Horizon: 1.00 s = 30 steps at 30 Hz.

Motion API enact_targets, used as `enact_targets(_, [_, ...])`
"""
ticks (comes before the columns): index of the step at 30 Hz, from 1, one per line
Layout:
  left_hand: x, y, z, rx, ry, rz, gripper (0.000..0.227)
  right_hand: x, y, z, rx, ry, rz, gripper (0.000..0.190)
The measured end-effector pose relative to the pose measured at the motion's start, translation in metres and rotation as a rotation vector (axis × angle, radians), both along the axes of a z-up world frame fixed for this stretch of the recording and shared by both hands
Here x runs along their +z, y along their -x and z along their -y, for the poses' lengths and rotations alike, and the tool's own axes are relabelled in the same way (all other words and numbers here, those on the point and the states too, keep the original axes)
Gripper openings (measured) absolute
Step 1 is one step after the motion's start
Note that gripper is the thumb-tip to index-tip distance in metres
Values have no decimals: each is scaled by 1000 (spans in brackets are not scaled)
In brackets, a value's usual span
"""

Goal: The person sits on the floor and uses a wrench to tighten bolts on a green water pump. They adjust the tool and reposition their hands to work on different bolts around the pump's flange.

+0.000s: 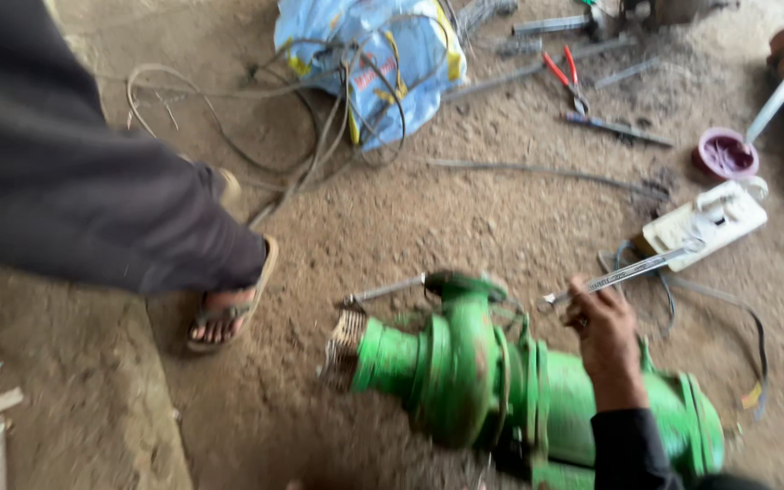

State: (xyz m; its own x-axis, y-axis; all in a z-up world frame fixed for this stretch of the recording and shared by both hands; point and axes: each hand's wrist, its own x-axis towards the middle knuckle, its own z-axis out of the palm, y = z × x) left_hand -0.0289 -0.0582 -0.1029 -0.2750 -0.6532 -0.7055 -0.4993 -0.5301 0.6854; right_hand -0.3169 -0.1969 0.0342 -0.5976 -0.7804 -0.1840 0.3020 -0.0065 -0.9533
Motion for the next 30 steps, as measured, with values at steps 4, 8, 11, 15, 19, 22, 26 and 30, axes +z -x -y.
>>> enact_targets(4, [9,-12,-39,-39,-17,4,47,43,-11,-37,25,-23,-159,20])
enact_targets(8, [37,-24,-57,0,110,-25,47,68,-20,-89,55,-98,-276,37])
enact_targets(11, [69,-33,-55,8,124,-26,44,81,-18,-117,87,-124,-373,41])
enact_targets(15, [99,-33,-59,96,247,-66,42,82,-15,-148,107,-118,-385,39])
enact_targets(19, [101,-28,-62,181,320,-223,38,77,-19,-162,139,-135,-445,38])
enact_targets(22, [96,-28,-65,215,319,-243,35,74,-29,-170,135,-389,-642,37])
enact_targets(26, [92,-31,-68,219,287,-217,35,57,-40,-174,194,-643,-824,34])
enact_targets(30, [92,-33,-68,211,285,-187,37,29,-40,-167,283,-672,-998,39])
